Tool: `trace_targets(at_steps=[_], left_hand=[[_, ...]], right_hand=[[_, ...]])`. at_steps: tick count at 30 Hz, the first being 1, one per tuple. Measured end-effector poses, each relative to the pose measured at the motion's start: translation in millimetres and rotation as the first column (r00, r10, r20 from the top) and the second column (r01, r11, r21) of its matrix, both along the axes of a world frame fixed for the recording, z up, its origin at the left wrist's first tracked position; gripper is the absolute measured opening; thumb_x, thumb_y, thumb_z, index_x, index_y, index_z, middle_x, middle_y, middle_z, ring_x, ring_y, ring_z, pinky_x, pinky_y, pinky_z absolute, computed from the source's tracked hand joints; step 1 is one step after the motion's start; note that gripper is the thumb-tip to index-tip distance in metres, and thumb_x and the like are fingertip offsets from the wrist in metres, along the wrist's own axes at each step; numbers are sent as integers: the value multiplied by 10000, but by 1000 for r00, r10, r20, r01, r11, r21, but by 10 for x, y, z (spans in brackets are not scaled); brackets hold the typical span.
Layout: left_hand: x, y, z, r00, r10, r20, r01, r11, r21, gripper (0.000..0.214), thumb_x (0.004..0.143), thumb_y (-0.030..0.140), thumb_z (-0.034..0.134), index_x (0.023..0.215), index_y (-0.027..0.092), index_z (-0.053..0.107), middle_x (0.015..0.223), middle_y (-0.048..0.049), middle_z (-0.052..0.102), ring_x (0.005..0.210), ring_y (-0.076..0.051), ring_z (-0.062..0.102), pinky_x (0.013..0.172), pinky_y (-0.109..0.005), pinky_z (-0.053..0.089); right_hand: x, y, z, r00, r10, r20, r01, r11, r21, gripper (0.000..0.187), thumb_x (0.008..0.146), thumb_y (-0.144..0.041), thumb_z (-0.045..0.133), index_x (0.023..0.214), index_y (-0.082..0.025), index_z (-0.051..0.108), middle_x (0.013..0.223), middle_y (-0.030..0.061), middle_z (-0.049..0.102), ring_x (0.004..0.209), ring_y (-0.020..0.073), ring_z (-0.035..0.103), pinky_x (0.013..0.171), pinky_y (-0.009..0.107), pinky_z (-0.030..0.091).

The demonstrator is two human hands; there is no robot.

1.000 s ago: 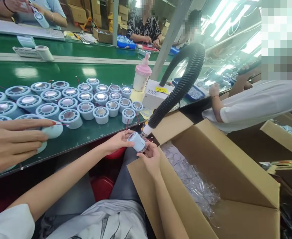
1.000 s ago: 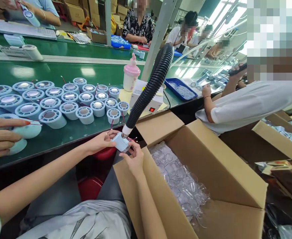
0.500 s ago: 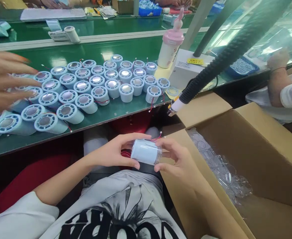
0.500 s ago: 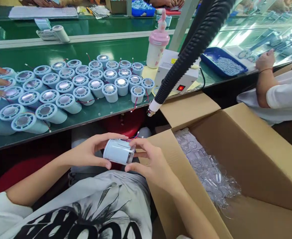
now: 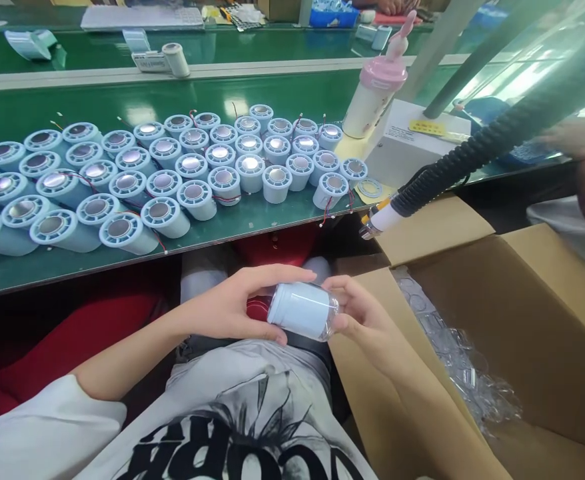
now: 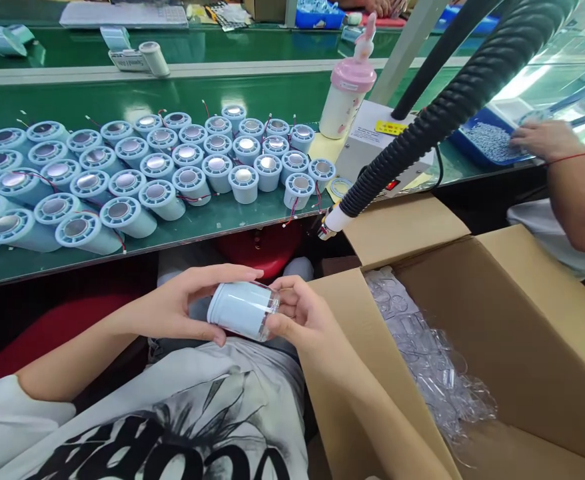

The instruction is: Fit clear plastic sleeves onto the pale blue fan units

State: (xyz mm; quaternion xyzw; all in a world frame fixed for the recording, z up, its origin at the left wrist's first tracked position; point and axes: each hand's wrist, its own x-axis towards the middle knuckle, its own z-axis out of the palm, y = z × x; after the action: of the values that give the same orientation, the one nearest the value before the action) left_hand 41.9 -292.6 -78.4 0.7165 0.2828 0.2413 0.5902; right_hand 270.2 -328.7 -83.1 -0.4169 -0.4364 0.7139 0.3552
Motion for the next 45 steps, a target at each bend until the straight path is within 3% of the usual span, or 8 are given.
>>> trace_targets(at_steps=[17,25,28,31,34,37,42,45], left_hand=[[-82,34,-52,997,-36,63,33,998,53,819,641,139,801,1369,293,458,1422,-82,478,1310,-270,450,1076,-376,405],[-94,11,-56,997,-39,63,31,992,124,709,673,144,776,1312,289,504,1393,-89,488,1299,-269,449,1054,-391,417],[-81,-32,-2,999,5,47,-8,998,60,625,717,171,743,1290,257,508,1329,-93,523,1241,-254,497,1023,-374,443],[-69,-79,47,997,77,26,-74,993,-95,600,745,206,724,1296,255,491,1303,-81,536,1178,-231,540,985,-347,472],[-62,-101,60,993,113,32,-101,964,-245,578,772,248,707,1303,270,480,1267,-69,558,1088,-211,590,927,-338,509],[-67,-93,44,994,98,42,-80,948,-309,575,794,285,687,1325,279,467,1218,-67,589,1012,-203,621,848,-319,540],[-99,-73,31,998,38,53,-25,974,-225,743,726,221,753,1388,300,424,1412,-76,475,1206,-253,536,987,-355,480],[-121,-78,25,998,31,59,-15,966,-260,707,765,199,716,1398,297,417,1448,-77,442,1259,-258,499,1028,-377,451]], right_hand=[[-194,51,-83,985,92,-143,-139,921,-364,596,714,-751,539,878,-179,507,540,8,636,394,126,592,351,167,443],[-214,41,-110,953,214,-213,-295,811,-505,768,869,-730,143,626,-134,563,495,47,586,299,54,460,269,123,284],[-215,3,-169,978,188,-92,-209,897,-389,740,865,-733,132,711,-144,554,469,14,541,278,57,394,251,139,219],[-173,-21,-227,981,-75,177,53,991,125,378,956,-504,326,989,-184,525,761,49,653,547,120,611,433,197,475],[-107,-7,-263,932,-244,267,-41,663,747,373,896,-126,495,1221,-295,425,1396,91,453,1204,224,532,909,413,519],[-68,-1,-277,925,-185,332,-237,402,884,580,831,21,511,1277,-344,441,1483,51,362,1345,236,385,1042,465,426],[-60,-72,-269,976,-11,217,-118,811,573,588,828,-220,675,1352,-315,426,1324,80,542,1157,236,580,916,363,545],[-31,-91,-249,984,38,177,-114,887,448,518,853,-230,641,1331,-333,471,1250,55,590,971,196,665,818,324,583]])
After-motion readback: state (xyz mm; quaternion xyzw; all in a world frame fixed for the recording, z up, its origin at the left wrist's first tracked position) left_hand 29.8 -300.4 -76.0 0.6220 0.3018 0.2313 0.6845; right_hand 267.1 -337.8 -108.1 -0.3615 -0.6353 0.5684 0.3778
